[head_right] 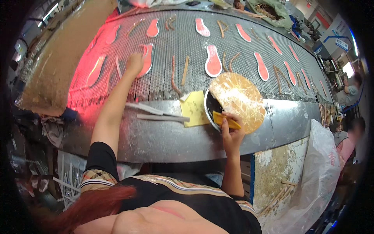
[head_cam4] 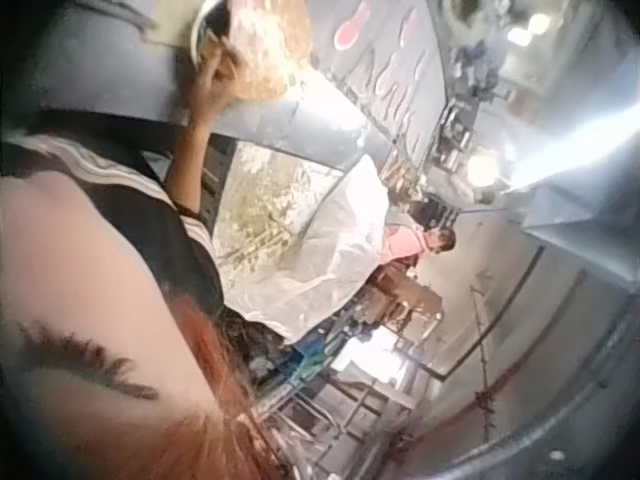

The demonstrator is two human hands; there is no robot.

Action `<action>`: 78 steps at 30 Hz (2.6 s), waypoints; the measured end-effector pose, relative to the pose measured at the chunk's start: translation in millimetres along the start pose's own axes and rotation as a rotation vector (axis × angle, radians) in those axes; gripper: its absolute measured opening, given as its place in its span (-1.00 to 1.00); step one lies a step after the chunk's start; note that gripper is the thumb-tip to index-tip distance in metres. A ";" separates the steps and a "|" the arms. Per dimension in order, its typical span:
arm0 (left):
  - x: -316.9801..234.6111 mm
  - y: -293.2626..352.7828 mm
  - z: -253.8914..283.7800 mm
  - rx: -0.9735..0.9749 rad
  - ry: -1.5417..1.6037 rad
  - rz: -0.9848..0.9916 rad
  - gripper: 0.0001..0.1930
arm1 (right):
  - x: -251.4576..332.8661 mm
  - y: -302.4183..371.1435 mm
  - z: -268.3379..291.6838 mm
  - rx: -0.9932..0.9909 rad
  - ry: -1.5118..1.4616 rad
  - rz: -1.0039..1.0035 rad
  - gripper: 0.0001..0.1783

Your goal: Apply adhesive to thin shoe components and place them on a conveyor belt.

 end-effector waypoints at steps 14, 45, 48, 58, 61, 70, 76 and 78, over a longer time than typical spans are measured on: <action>28.3 -43.8 -1.3 0.163 0.266 0.278 -0.88 | -8.4 1.8 -6.3 -0.055 0.038 -0.010 -0.87; -136.6 247.2 100.8 0.482 0.322 -0.853 -0.56 | 18.2 4.8 -8.2 0.005 0.065 0.248 -0.78; -134.4 238.5 103.1 0.492 0.356 -0.753 -0.61 | 20.5 6.0 -2.2 -0.035 0.133 0.296 -0.78; -146.4 231.0 119.3 0.301 0.327 -0.629 -0.77 | 24.9 10.4 1.1 -0.063 0.169 0.339 -0.79; -138.8 224.8 144.2 0.001 0.359 -0.652 -0.79 | 14.6 9.4 -0.1 -0.097 0.109 0.335 -0.82; -109.5 210.0 133.6 0.293 0.854 -0.183 -0.83 | 11.0 11.1 -0.2 -0.089 0.124 0.296 -0.81; -101.2 210.6 78.6 0.632 1.543 0.224 -0.83 | 11.1 12.4 -1.5 -0.081 0.102 0.262 -0.81; -98.2 209.4 78.6 0.589 1.595 0.284 -0.83 | 10.4 12.1 -1.8 -0.070 0.101 0.262 -0.81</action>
Point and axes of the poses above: each hand's wrist, its own y-axis away from the middle knuckle, its own z-axis out of the back of the hand, x = y × z, the point moved 9 cm from there along -y, towards the middle knuckle, and after that the axes turned 9 degrees about z, right-handed, at the moved point
